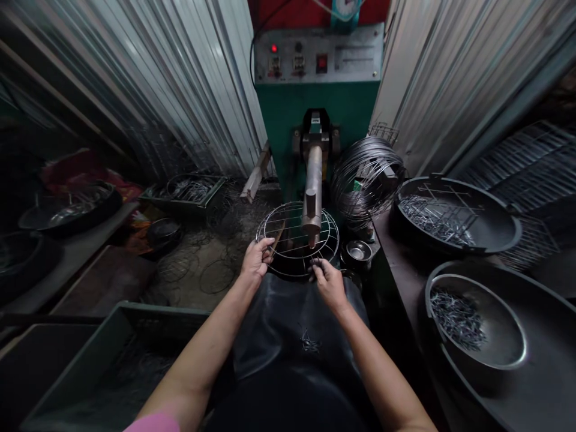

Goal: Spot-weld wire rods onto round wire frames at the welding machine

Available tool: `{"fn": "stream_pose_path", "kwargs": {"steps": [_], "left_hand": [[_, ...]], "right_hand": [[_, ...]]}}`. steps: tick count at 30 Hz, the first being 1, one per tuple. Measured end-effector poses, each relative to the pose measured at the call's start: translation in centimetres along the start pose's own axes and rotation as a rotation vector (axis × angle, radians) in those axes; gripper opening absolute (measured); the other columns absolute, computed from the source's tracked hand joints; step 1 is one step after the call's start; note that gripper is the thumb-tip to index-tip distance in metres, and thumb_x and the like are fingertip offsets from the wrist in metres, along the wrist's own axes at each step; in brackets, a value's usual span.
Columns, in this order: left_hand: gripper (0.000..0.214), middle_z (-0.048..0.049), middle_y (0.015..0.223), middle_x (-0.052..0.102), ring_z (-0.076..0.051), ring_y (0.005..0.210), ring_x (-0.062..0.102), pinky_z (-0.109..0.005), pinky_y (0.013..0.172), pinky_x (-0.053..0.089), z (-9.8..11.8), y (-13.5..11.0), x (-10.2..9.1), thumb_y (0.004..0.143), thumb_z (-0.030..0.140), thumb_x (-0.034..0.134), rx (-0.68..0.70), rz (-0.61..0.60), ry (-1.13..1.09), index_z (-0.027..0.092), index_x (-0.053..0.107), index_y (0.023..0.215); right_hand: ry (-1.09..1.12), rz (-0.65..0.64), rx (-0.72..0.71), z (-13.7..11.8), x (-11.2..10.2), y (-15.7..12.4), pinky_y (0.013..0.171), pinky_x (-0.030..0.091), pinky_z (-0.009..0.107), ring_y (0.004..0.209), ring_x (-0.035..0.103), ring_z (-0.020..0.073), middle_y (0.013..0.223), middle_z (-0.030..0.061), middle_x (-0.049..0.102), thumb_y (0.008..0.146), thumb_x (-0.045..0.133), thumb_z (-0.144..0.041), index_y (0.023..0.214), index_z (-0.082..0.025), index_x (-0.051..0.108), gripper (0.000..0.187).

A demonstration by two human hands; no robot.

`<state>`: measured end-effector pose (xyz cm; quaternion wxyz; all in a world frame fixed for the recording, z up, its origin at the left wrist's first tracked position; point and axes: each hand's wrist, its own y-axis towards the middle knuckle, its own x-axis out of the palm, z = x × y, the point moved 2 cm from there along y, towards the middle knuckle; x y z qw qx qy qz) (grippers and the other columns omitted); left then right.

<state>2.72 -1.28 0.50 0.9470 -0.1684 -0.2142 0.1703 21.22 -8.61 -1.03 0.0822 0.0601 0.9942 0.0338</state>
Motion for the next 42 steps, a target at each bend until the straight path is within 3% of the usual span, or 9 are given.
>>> {"fn": "stream_pose_path", "kwargs": {"steps": [22,27,30,33,36,38,42], "left_hand": [[0.036,0.0085,0.053,0.041,-0.001,0.037,0.028,-0.016,0.035,0.017,-0.3,1.4,0.7,0.044,0.023,0.073,-0.072,0.042,0.006,0.017,0.046,0.067],[0.036,0.0091,0.049,0.036,-0.002,0.036,0.028,-0.016,0.034,0.015,-0.8,1.7,0.6,0.044,0.023,0.074,-0.077,0.043,0.005,0.018,0.044,0.063],[0.039,0.0088,0.049,0.035,-0.002,0.036,0.03,-0.017,0.035,0.023,-0.4,2.0,-0.1,0.046,0.032,0.077,-0.137,0.01,0.026,0.018,0.044,0.063],[0.043,0.0053,0.053,0.044,-0.007,0.04,0.042,-0.023,0.041,0.039,0.9,2.7,-0.7,0.052,0.05,0.073,-0.264,-0.073,0.075,0.018,0.049,0.066],[0.039,0.0025,0.057,0.051,-0.01,0.045,0.048,-0.027,0.047,0.045,2.1,3.6,-0.7,0.052,0.045,0.075,-0.305,-0.144,0.212,0.017,0.053,0.069],[0.034,0.0031,0.054,0.05,-0.009,0.043,0.047,-0.026,0.046,0.043,2.4,4.0,-0.4,0.052,0.035,0.076,-0.309,-0.153,0.284,0.017,0.052,0.068],[0.028,0.0049,0.047,0.045,-0.007,0.036,0.04,-0.019,0.038,0.032,1.7,3.7,0.3,0.055,0.028,0.073,-0.31,-0.124,0.295,0.016,0.048,0.061]], "right_hand": [[0.025,0.015,-0.007,-0.7,-0.1,1.8,0.05,0.043,0.024,0.049,0.052,0.0106,0.065,0.0,0.06,0.077,0.053,-0.045,0.085,-0.018,0.059,0.029],[0.107,0.03,0.076,-1.2,0.0,1.3,0.049,0.044,0.025,0.051,0.057,0.0128,0.066,0.0006,0.063,0.074,0.056,-0.046,0.086,-0.019,0.061,0.03],[0.151,0.133,0.094,-0.4,-2.0,-0.2,0.057,0.048,0.028,0.06,0.061,0.0152,0.073,0.0023,0.065,0.074,0.057,-0.046,0.095,-0.019,0.062,0.035],[0.123,0.258,0.172,2.3,-5.3,-2.7,0.055,0.047,0.027,0.057,0.058,0.0139,0.072,0.0016,0.064,0.072,0.058,-0.045,0.1,-0.018,0.062,0.039],[0.02,0.242,0.311,5.2,-7.9,-4.6,0.047,0.041,0.026,0.048,0.052,0.0135,0.057,-0.001,0.058,0.069,0.059,-0.046,0.091,-0.015,0.064,0.038],[-0.071,0.237,0.26,5.7,-8.5,-4.6,0.053,0.044,0.028,0.056,0.057,0.0168,0.059,0.0012,0.061,0.072,0.056,-0.046,0.088,-0.016,0.066,0.036],[-0.293,0.269,-0.043,3.6,-6.9,-1.6,0.081,0.046,0.036,0.095,0.061,0.0242,0.1,0.0103,0.067,0.083,0.045,-0.044,0.105,-0.017,0.062,0.038]]}}
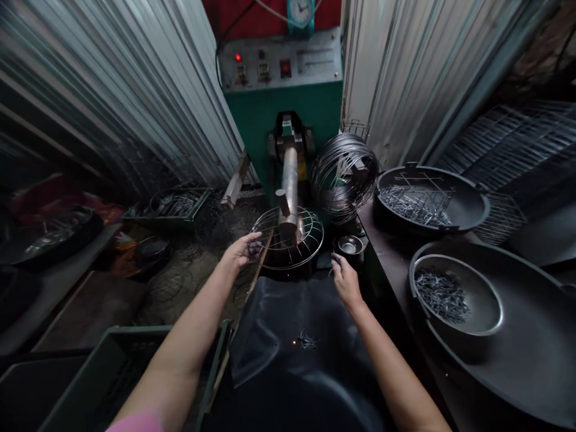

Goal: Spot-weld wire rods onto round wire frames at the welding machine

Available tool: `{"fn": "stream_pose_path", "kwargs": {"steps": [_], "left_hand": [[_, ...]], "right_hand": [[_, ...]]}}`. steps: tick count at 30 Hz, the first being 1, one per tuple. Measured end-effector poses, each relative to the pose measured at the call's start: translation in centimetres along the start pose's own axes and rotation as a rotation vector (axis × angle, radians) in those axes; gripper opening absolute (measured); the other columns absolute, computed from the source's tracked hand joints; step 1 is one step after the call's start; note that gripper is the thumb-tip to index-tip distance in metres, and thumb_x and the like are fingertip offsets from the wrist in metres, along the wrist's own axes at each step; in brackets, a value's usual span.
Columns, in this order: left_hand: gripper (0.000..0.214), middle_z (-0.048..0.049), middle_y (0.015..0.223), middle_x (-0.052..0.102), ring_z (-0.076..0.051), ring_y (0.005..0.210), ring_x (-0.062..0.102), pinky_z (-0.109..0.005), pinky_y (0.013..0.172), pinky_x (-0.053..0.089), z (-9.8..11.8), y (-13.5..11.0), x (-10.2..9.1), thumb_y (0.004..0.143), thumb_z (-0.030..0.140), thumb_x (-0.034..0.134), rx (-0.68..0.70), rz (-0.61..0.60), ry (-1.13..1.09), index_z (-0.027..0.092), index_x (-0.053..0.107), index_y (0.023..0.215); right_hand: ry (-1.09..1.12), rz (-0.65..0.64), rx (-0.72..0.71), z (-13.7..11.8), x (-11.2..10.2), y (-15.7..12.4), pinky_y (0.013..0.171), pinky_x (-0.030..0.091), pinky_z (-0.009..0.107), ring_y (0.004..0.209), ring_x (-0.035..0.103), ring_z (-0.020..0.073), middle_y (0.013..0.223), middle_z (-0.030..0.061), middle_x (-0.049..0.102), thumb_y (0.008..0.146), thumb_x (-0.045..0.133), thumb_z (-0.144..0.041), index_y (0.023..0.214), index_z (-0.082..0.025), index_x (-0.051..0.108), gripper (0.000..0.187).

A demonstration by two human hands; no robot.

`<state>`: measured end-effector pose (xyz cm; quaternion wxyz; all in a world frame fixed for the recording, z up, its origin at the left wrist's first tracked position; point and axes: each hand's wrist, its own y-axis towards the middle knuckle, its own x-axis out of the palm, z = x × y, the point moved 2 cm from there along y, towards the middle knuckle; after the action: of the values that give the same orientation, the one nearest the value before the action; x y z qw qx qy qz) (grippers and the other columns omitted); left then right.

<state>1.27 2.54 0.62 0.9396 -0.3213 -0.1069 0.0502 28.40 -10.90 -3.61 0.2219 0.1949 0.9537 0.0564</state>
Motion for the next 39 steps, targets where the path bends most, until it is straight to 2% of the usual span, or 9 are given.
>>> {"fn": "stream_pose_path", "kwargs": {"steps": [3,8,16,20,22,25,29,33,39], "left_hand": [[0.027,0.0059,0.044,0.042,-0.005,0.032,0.033,-0.017,0.034,0.023,-0.5,-0.3,0.4,0.056,0.024,0.072,0.019,0.009,-0.029,0.016,0.047,0.06],[0.025,0.0078,0.039,0.037,-0.003,0.03,0.026,-0.015,0.032,0.016,-0.6,-0.5,0.8,0.056,0.019,0.068,0.071,0.022,-0.082,0.017,0.043,0.058],[0.024,0.0082,0.04,0.035,-0.002,0.03,0.026,-0.014,0.032,0.016,-1.1,0.2,0.7,0.057,0.017,0.066,0.059,0.024,-0.094,0.017,0.042,0.058],[0.022,0.0079,0.042,0.038,-0.004,0.031,0.029,-0.015,0.032,0.019,-1.3,0.5,0.4,0.057,0.018,0.067,0.044,0.017,-0.084,0.016,0.045,0.061],[0.025,0.0077,0.042,0.039,-0.004,0.031,0.03,-0.016,0.033,0.022,-1.2,0.5,0.2,0.058,0.023,0.069,0.024,-0.001,-0.085,0.017,0.045,0.061],[0.031,0.0058,0.043,0.041,-0.007,0.033,0.037,-0.02,0.035,0.03,-0.9,0.7,0.0,0.06,0.034,0.07,-0.037,-0.026,-0.076,0.017,0.044,0.059],[0.029,0.0044,0.044,0.044,-0.006,0.033,0.036,-0.019,0.034,0.03,-0.8,1.0,-0.1,0.06,0.029,0.07,-0.073,-0.034,-0.061,0.017,0.044,0.058],[0.028,0.0077,0.041,0.036,-0.002,0.03,0.022,-0.014,0.032,0.016,-1.5,0.8,-0.1,0.059,0.02,0.068,-0.058,-0.03,-0.158,0.017,0.04,0.058],[0.031,0.011,0.043,0.028,-0.001,0.031,0.019,-0.014,0.032,0.017,-3.2,-1.0,-0.4,0.057,0.018,0.069,0.042,0.074,-0.347,0.018,0.038,0.06]], "right_hand": [[-0.184,0.003,-0.17,-2.3,2.0,2.3,0.083,0.046,0.038,0.1,0.06,0.0272,0.11,0.0155,0.064,0.084,0.045,-0.047,0.118,-0.013,0.054,0.049],[-0.444,-0.051,-0.28,-3.8,3.5,4.0,0.073,0.047,0.034,0.089,0.064,0.0271,0.1,0.0159,0.066,0.082,0.053,-0.048,0.109,-0.013,0.055,0.045],[-0.609,-0.176,-0.164,-5.4,3.9,4.0,0.066,0.044,0.03,0.083,0.065,0.0255,0.093,0.0143,0.067,0.087,0.048,-0.033,0.104,-0.012,0.055,0.028],[-0.454,-0.169,-0.119,-5.8,1.5,2.7,0.076,0.046,0.034,0.096,0.062,0.028,0.108,0.0163,0.064,0.081,0.055,-0.04,0.119,-0.013,0.049,0.048],[-0.318,-0.158,-0.028,-4.4,-0.3,1.1,0.08,0.046,0.034,0.099,0.06,0.0264,0.113,0.0143,0.062,0.078,0.056,-0.043,0.126,-0.015,0.044,0.057],[-0.14,-0.184,0.231,-0.1,-2.3,-2.1,0.074,0.047,0.031,0.087,0.062,0.0208,0.096,0.0081,0.066,0.078,0.049,-0.037,0.116,-0.018,0.051,0.043],[0.056,-0.268,0.516,5.3,-2.0,-5.8,0.052,0.044,0.025,0.054,0.055,0.0147,0.06,-0.0007,0.058,0.073,0.045,-0.029,0.094,-0.016,0.059,0.028],[0.194,-0.21,0.565,7.1,-0.9,-6.7,0.044,0.038,0.023,0.047,0.049,0.0113,0.064,-0.0015,0.056,0.073,0.045,-0.036,0.105,-0.015,0.057,0.04],[-0.189,-0.144,0.45,7.9,-0.5,-4.6,0.068,0.046,0.03,0.076,0.061,0.0209,0.077,0.0075,0.065,0.07,0.042,-0.031,0.088,-0.016,0.063,0.031]]}}
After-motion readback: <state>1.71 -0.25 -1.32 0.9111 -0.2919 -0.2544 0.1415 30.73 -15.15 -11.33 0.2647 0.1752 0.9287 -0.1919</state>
